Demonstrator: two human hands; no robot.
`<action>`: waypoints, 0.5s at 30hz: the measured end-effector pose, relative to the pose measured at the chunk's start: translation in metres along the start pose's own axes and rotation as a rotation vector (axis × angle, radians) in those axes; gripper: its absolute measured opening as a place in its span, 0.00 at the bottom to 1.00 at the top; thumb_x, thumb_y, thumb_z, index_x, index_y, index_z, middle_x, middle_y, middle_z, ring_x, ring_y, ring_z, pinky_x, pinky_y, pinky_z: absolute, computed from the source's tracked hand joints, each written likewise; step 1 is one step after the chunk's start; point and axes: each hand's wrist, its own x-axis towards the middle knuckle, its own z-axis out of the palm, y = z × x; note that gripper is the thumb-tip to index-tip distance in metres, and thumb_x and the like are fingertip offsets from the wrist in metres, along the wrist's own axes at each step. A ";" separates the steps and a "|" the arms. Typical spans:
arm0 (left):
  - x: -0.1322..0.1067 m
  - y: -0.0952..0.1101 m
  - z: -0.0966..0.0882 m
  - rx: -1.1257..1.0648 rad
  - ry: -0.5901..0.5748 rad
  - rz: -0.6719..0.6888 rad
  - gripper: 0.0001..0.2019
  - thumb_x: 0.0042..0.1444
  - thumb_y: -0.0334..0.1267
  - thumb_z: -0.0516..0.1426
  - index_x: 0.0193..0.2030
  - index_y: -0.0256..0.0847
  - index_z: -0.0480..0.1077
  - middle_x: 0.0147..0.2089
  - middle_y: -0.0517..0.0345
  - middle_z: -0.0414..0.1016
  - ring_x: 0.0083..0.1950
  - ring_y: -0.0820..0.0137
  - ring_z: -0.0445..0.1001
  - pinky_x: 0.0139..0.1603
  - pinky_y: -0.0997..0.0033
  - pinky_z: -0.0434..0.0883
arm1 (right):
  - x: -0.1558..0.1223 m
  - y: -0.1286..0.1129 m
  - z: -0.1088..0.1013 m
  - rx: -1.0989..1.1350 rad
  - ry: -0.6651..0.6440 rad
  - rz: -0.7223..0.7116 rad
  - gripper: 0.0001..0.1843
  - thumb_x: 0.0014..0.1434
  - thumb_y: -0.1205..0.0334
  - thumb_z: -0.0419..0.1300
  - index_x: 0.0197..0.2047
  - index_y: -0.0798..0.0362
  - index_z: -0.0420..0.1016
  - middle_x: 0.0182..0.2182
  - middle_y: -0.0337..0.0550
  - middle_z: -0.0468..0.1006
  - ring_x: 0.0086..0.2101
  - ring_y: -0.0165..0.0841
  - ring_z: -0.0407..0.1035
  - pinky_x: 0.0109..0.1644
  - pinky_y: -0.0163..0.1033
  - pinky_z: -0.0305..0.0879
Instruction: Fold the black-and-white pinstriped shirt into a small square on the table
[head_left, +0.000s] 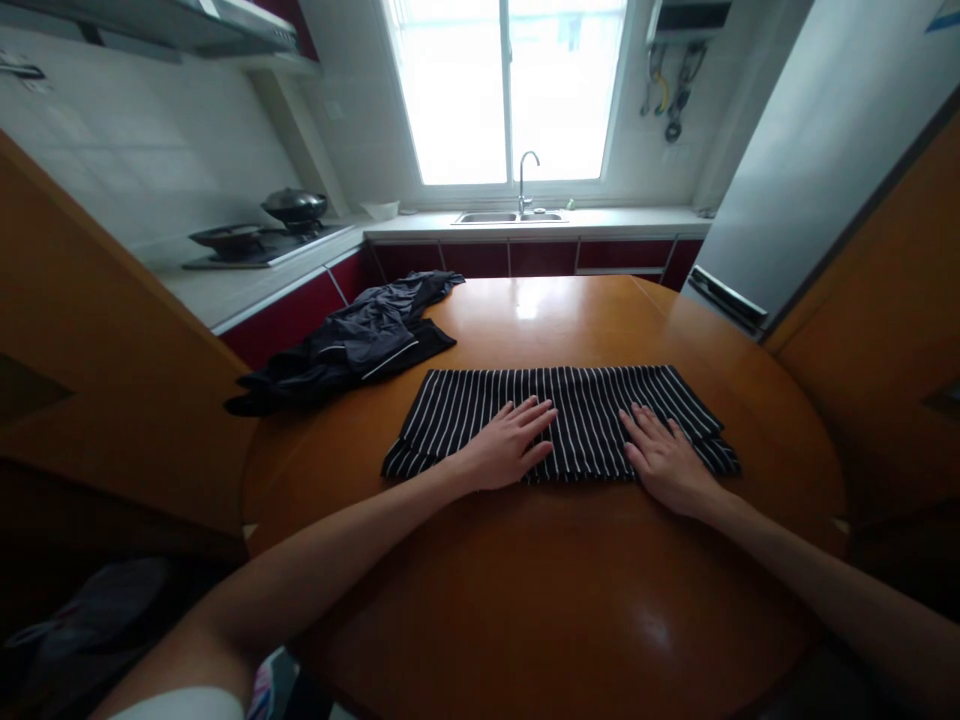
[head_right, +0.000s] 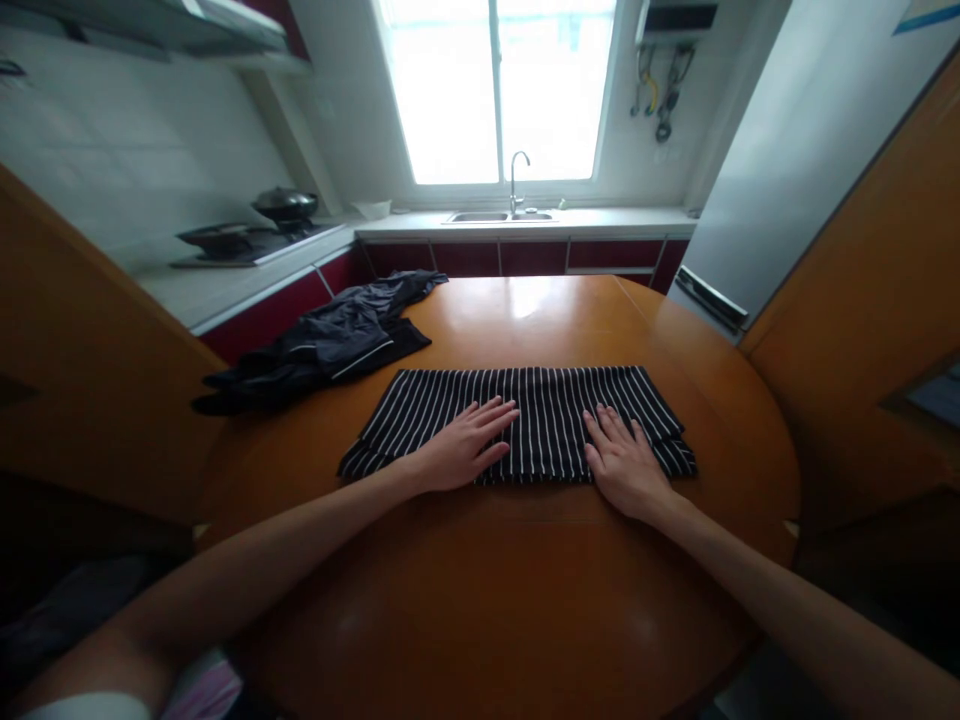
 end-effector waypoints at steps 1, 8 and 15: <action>-0.002 0.009 -0.002 -0.022 -0.013 0.078 0.30 0.74 0.54 0.43 0.78 0.51 0.48 0.80 0.60 0.44 0.80 0.60 0.38 0.79 0.49 0.42 | -0.001 0.002 -0.002 0.019 -0.004 0.013 0.34 0.68 0.57 0.41 0.75 0.52 0.57 0.75 0.46 0.49 0.73 0.41 0.41 0.75 0.59 0.40; -0.013 0.037 0.004 -0.070 -0.143 0.365 0.31 0.70 0.55 0.52 0.77 0.59 0.50 0.79 0.62 0.44 0.80 0.54 0.38 0.78 0.42 0.39 | 0.041 -0.037 -0.044 0.172 0.165 -0.034 0.32 0.66 0.62 0.43 0.71 0.56 0.64 0.73 0.48 0.56 0.73 0.40 0.44 0.75 0.53 0.44; -0.026 0.027 -0.031 -0.284 -0.278 0.438 0.24 0.72 0.50 0.52 0.71 0.54 0.64 0.74 0.61 0.60 0.77 0.61 0.53 0.78 0.56 0.51 | 0.091 -0.092 -0.017 0.220 0.060 -0.114 0.32 0.72 0.54 0.44 0.75 0.55 0.57 0.75 0.54 0.49 0.73 0.45 0.42 0.74 0.59 0.41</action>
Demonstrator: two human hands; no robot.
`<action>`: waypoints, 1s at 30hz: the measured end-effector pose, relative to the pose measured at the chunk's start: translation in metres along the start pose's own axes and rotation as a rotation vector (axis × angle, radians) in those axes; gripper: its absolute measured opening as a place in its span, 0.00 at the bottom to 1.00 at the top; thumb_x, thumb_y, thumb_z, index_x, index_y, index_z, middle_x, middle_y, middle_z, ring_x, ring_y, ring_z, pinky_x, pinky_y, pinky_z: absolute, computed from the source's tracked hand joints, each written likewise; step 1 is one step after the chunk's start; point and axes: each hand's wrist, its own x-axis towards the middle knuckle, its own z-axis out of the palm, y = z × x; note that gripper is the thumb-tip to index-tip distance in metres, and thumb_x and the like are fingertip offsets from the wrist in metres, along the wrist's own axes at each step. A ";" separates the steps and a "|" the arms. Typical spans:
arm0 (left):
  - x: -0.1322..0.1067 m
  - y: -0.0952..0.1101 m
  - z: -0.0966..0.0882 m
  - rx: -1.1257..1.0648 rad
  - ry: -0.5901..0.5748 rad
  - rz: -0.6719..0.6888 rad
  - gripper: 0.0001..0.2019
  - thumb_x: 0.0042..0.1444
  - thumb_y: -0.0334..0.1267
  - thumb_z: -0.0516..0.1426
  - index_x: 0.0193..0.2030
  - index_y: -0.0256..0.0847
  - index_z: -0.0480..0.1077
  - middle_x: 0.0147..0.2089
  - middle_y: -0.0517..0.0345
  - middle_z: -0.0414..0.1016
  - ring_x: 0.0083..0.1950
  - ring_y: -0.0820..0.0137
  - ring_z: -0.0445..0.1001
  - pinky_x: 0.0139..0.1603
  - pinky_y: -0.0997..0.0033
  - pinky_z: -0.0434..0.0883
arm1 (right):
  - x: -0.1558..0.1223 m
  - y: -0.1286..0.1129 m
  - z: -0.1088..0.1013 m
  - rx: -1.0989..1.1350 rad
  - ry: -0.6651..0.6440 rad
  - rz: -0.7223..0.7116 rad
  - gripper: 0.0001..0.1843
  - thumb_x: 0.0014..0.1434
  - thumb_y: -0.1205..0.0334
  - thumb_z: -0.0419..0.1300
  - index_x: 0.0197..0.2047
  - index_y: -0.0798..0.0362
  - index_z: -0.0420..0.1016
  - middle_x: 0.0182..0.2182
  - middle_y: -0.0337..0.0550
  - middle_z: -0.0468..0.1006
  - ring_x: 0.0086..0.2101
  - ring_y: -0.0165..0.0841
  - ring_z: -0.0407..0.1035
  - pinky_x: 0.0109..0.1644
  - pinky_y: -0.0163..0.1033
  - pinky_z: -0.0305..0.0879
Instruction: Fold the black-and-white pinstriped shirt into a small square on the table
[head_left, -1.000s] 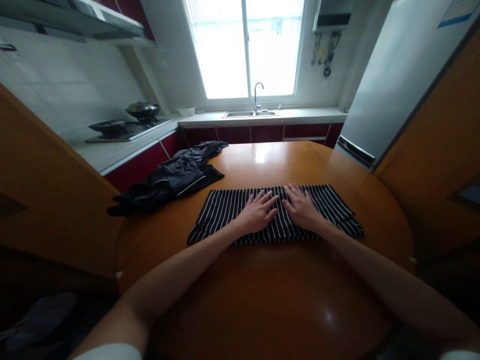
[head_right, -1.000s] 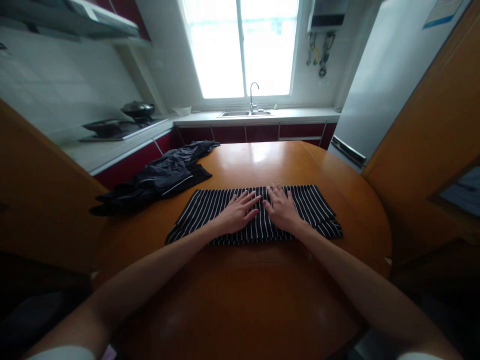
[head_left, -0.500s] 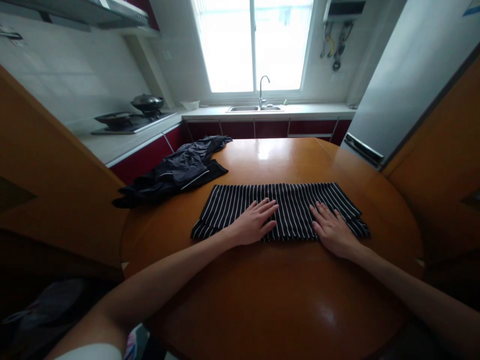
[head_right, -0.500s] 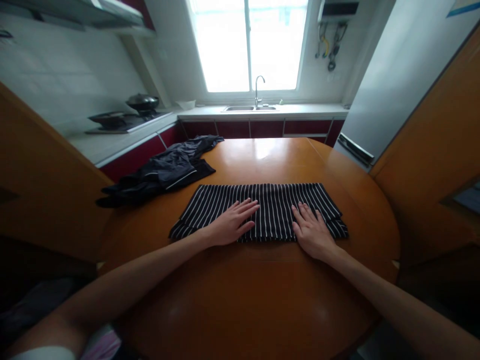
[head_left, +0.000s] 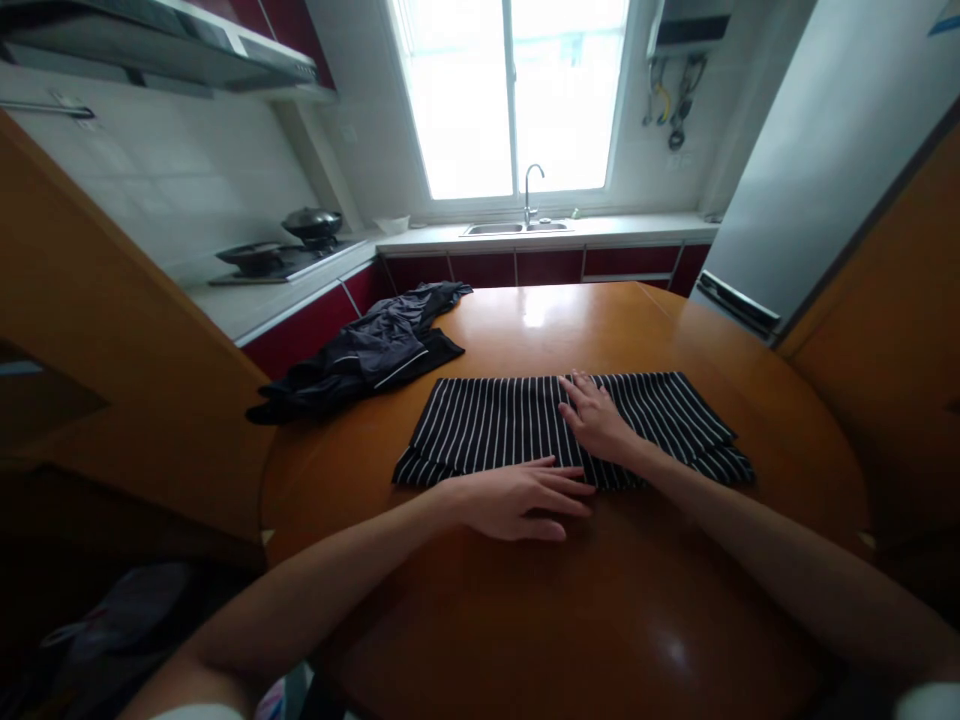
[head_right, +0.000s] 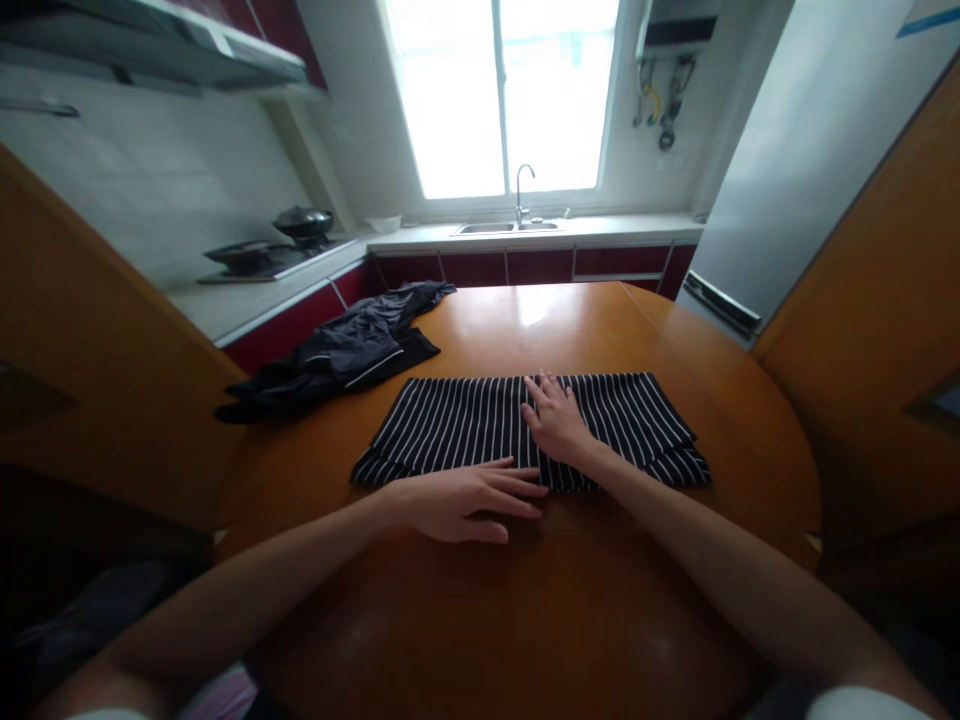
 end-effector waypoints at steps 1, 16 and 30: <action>-0.004 -0.002 -0.008 -0.050 0.013 -0.025 0.23 0.73 0.49 0.50 0.71 0.53 0.66 0.72 0.59 0.65 0.75 0.63 0.59 0.76 0.61 0.56 | 0.000 0.000 0.009 -0.011 -0.028 -0.008 0.32 0.72 0.51 0.45 0.75 0.54 0.56 0.75 0.54 0.48 0.73 0.46 0.40 0.74 0.61 0.40; -0.112 -0.179 -0.061 0.380 0.363 -1.256 0.33 0.70 0.50 0.48 0.74 0.28 0.57 0.73 0.34 0.59 0.74 0.52 0.59 0.71 0.59 0.58 | -0.011 0.006 0.019 -0.045 -0.043 -0.013 0.33 0.73 0.49 0.44 0.74 0.55 0.58 0.74 0.57 0.50 0.73 0.48 0.41 0.73 0.64 0.40; -0.106 -0.129 -0.081 -0.337 0.474 -1.311 0.41 0.48 0.46 0.71 0.67 0.36 0.65 0.48 0.48 0.78 0.31 0.71 0.74 0.25 0.77 0.67 | -0.039 -0.030 0.014 -0.033 -0.215 -0.270 0.36 0.73 0.40 0.43 0.76 0.51 0.55 0.75 0.54 0.44 0.74 0.45 0.36 0.75 0.60 0.36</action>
